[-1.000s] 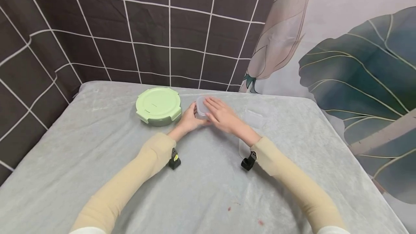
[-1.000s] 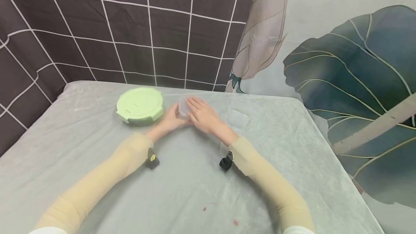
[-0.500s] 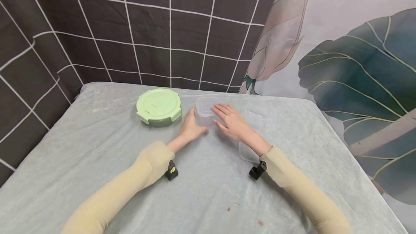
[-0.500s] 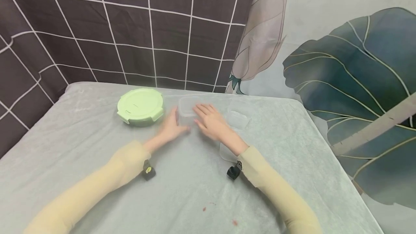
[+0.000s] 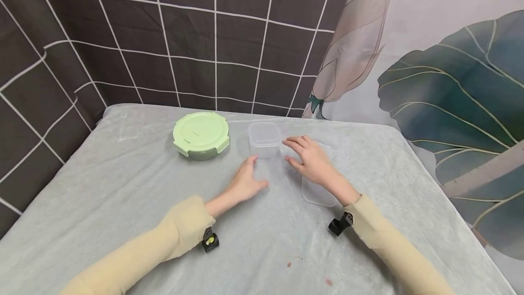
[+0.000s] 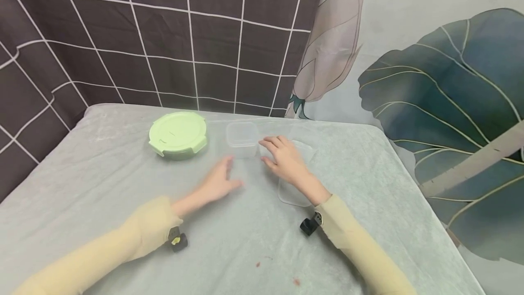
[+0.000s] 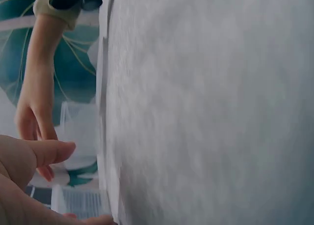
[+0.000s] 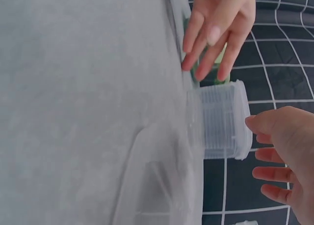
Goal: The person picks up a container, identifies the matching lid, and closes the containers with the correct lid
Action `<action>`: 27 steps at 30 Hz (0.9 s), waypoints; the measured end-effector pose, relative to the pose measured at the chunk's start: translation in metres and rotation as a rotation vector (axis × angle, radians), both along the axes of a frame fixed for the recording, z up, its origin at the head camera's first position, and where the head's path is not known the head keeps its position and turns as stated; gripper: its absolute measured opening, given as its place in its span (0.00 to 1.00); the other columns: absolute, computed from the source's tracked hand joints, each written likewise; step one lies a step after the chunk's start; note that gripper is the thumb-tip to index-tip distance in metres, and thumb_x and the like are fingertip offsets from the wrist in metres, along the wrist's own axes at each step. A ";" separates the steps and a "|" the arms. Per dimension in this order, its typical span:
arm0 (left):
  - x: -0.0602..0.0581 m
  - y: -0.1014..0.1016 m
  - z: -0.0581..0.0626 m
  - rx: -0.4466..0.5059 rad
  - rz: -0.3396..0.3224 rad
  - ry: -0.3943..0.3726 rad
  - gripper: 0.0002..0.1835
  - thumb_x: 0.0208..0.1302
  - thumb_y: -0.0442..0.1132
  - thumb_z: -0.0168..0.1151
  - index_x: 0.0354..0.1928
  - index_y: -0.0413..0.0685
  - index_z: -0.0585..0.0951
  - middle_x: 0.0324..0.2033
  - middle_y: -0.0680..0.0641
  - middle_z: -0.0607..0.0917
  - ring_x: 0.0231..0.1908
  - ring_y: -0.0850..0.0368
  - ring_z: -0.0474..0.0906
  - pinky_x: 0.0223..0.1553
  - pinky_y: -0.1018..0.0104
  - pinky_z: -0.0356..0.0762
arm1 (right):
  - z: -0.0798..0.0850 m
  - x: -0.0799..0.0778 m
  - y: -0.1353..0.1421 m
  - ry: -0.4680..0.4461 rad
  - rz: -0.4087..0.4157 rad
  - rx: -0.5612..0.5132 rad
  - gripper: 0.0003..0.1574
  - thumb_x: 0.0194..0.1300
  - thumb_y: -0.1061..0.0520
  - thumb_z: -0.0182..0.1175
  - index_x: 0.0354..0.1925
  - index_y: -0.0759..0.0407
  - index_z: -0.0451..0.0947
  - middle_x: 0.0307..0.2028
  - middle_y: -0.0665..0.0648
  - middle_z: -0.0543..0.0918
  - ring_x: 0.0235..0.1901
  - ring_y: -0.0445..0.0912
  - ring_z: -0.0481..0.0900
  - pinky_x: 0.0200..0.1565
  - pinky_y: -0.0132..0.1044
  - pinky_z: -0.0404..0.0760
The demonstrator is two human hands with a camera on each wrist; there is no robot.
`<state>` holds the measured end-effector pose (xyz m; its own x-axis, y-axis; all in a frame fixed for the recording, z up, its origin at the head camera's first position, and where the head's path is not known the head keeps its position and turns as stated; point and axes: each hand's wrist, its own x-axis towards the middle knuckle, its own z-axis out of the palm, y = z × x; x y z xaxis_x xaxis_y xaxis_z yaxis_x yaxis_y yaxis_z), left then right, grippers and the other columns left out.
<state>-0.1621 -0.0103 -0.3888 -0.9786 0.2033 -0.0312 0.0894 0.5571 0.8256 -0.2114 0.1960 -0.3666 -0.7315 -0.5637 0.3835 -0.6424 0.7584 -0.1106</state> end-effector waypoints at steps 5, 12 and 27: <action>0.009 0.015 0.003 0.048 -0.090 0.017 0.36 0.49 0.36 0.66 0.61 0.40 0.63 0.56 0.38 0.72 0.58 0.45 0.68 0.60 0.54 0.66 | -0.004 0.003 0.014 0.065 0.012 -0.022 0.25 0.55 0.53 0.62 0.52 0.57 0.75 0.48 0.56 0.78 0.47 0.50 0.72 0.50 0.45 0.73; 0.002 0.033 0.002 0.097 -0.181 0.009 0.34 0.51 0.36 0.64 0.61 0.42 0.64 0.55 0.40 0.74 0.55 0.45 0.71 0.57 0.55 0.69 | -0.005 0.011 0.034 0.082 -0.026 -0.031 0.24 0.53 0.52 0.64 0.49 0.55 0.77 0.45 0.55 0.78 0.45 0.49 0.73 0.48 0.45 0.74; -0.035 0.077 -0.001 0.171 -0.247 0.054 0.31 0.54 0.32 0.59 0.62 0.42 0.64 0.57 0.40 0.72 0.57 0.48 0.71 0.58 0.61 0.71 | -0.014 0.025 0.063 0.117 -0.042 -0.059 0.18 0.49 0.52 0.65 0.40 0.56 0.80 0.34 0.53 0.80 0.37 0.49 0.77 0.40 0.44 0.77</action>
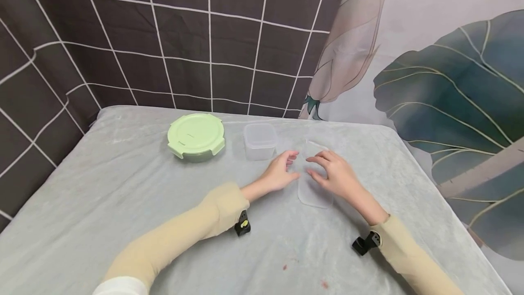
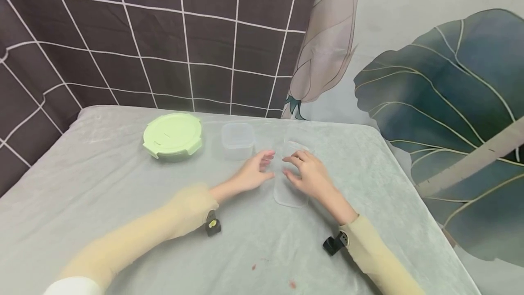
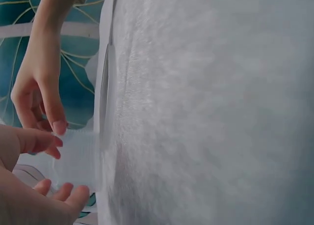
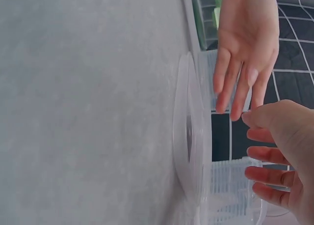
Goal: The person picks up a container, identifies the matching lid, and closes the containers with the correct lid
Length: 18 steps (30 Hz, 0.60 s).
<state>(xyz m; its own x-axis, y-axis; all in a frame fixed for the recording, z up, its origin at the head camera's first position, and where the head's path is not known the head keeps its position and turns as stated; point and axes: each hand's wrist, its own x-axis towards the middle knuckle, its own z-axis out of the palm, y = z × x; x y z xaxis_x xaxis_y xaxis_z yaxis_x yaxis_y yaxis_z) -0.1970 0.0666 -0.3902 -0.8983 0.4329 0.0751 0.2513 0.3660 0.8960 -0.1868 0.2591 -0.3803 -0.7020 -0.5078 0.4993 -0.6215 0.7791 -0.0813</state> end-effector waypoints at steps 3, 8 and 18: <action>-0.007 0.011 0.000 -0.004 0.028 0.002 0.31 0.55 0.31 0.57 0.62 0.40 0.62 0.58 0.38 0.70 0.58 0.46 0.69 0.59 0.60 0.70 | -0.001 0.002 0.006 -0.017 -0.011 0.011 0.17 0.49 0.52 0.65 0.39 0.55 0.81 0.34 0.53 0.81 0.37 0.49 0.77 0.40 0.45 0.77; -0.022 0.025 -0.004 -0.066 0.076 -0.005 0.35 0.53 0.32 0.58 0.64 0.40 0.59 0.60 0.38 0.68 0.60 0.47 0.67 0.61 0.61 0.67 | -0.005 0.005 0.012 -0.063 -0.031 0.005 0.15 0.50 0.52 0.65 0.39 0.55 0.81 0.34 0.52 0.81 0.38 0.48 0.78 0.42 0.44 0.76; -0.051 0.049 0.000 -0.070 0.124 -0.104 0.47 0.45 0.36 0.67 0.67 0.42 0.53 0.65 0.42 0.62 0.65 0.50 0.59 0.65 0.62 0.61 | -0.012 0.005 0.017 -0.169 -0.047 0.033 0.16 0.52 0.51 0.63 0.40 0.55 0.81 0.37 0.52 0.82 0.42 0.50 0.78 0.45 0.47 0.76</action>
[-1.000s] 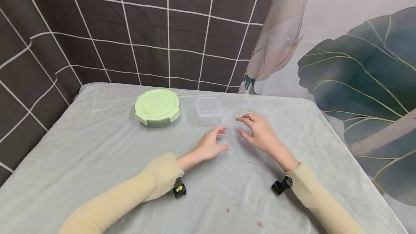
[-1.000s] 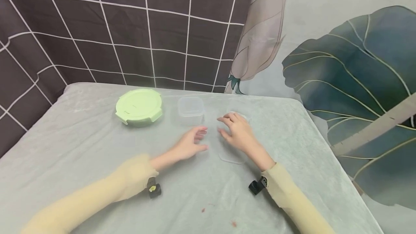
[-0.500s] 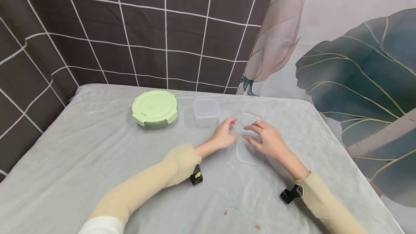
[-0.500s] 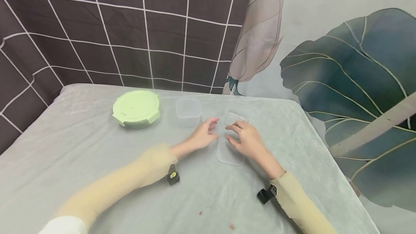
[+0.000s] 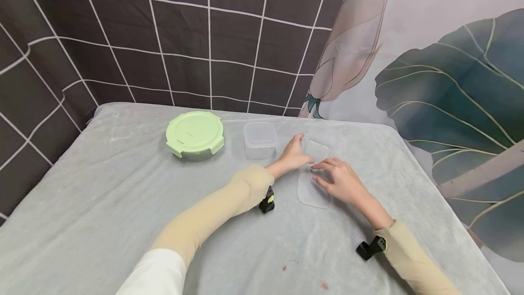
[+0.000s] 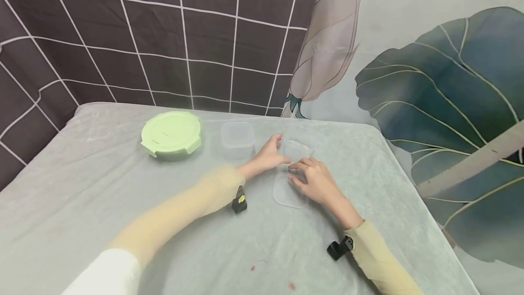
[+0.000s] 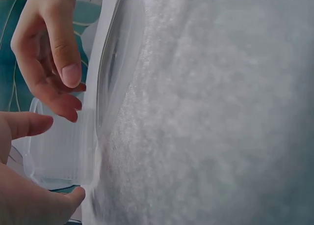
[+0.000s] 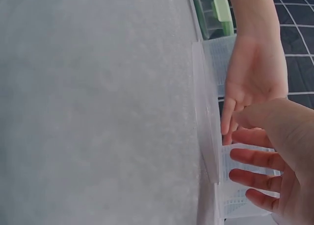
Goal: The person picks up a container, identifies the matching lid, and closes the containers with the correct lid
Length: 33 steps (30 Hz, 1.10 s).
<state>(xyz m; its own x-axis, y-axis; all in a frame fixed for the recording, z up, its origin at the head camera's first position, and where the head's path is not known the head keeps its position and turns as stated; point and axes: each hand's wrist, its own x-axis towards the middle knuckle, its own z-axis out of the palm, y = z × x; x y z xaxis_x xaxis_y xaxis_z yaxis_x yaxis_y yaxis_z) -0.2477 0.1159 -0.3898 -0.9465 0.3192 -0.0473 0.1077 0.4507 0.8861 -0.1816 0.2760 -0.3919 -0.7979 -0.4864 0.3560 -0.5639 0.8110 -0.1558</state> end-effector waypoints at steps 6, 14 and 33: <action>-0.008 0.008 -0.002 0.011 -0.010 -0.009 0.52 0.42 0.37 0.71 0.68 0.43 0.51 0.66 0.43 0.61 0.66 0.50 0.59 0.66 0.62 0.59 | 0.000 0.000 0.002 -0.040 0.003 0.004 0.15 0.53 0.51 0.63 0.40 0.55 0.81 0.38 0.52 0.82 0.42 0.49 0.78 0.46 0.46 0.76; -0.017 0.010 -0.008 0.105 -0.086 -0.045 0.54 0.41 0.36 0.72 0.69 0.45 0.48 0.67 0.44 0.60 0.66 0.53 0.58 0.66 0.65 0.58 | 0.000 0.003 0.004 -0.126 0.013 0.035 0.20 0.52 0.50 0.64 0.45 0.55 0.80 0.44 0.56 0.81 0.45 0.51 0.77 0.48 0.48 0.76; -0.024 0.018 -0.010 0.090 -0.067 -0.014 0.53 0.45 0.38 0.71 0.69 0.47 0.47 0.67 0.45 0.59 0.66 0.53 0.58 0.66 0.64 0.60 | 0.002 0.003 0.004 -0.238 -0.011 0.090 0.31 0.45 0.39 0.67 0.47 0.50 0.78 0.44 0.51 0.80 0.47 0.47 0.75 0.50 0.46 0.75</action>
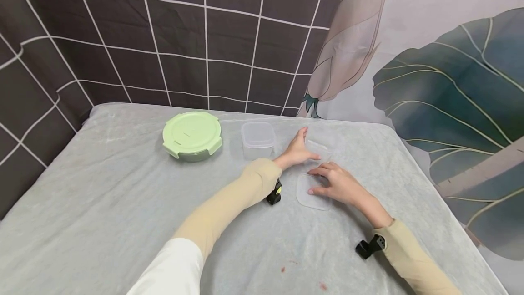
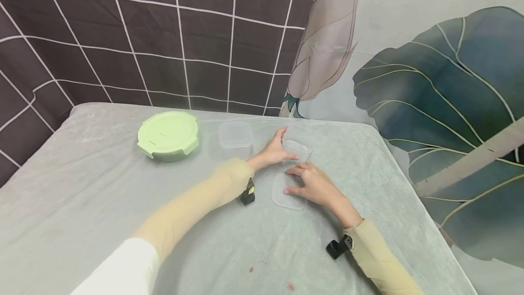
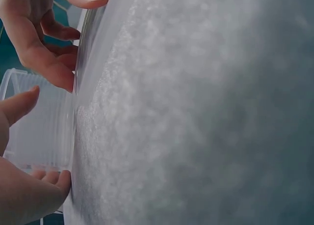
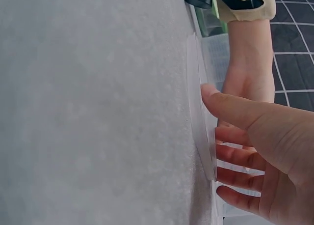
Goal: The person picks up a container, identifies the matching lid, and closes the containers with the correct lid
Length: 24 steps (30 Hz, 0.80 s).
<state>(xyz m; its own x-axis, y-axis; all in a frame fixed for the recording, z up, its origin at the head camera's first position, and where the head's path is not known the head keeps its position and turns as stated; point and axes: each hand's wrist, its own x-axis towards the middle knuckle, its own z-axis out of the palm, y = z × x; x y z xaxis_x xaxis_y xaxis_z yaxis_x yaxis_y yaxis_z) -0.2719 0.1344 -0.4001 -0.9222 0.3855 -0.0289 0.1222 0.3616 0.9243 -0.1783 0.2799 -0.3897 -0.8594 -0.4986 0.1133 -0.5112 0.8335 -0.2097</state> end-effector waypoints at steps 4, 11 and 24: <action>0.000 -0.002 -0.002 0.016 0.018 0.022 0.52 0.44 0.38 0.72 0.68 0.47 0.49 0.65 0.44 0.63 0.64 0.53 0.61 0.64 0.64 0.62 | 0.000 0.000 0.001 -0.015 0.004 -0.008 0.33 0.45 0.39 0.67 0.48 0.51 0.78 0.42 0.51 0.80 0.46 0.47 0.75 0.48 0.45 0.75; 0.004 -0.005 -0.003 -0.040 0.076 0.078 0.52 0.40 0.43 0.74 0.67 0.47 0.53 0.60 0.46 0.66 0.60 0.55 0.65 0.61 0.67 0.65 | 0.005 -0.001 0.001 -0.051 0.004 -0.042 0.33 0.44 0.41 0.68 0.47 0.54 0.78 0.38 0.49 0.76 0.36 0.41 0.74 0.40 0.40 0.76; 0.007 -0.014 -0.005 -0.050 0.124 0.055 0.49 0.38 0.42 0.74 0.64 0.47 0.59 0.61 0.46 0.67 0.59 0.53 0.66 0.61 0.65 0.66 | 0.013 -0.003 0.004 -0.104 0.008 -0.054 0.25 0.48 0.46 0.67 0.45 0.53 0.78 0.36 0.49 0.80 0.35 0.40 0.76 0.37 0.36 0.76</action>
<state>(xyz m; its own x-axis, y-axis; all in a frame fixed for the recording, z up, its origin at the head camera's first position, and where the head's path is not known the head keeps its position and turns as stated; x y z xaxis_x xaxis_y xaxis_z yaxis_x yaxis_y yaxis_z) -0.2647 0.1204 -0.4046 -0.9634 0.2679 0.0070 0.1238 0.4221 0.8981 -0.1811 0.2838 -0.3764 -0.8638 -0.5013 0.0507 -0.4911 0.8152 -0.3070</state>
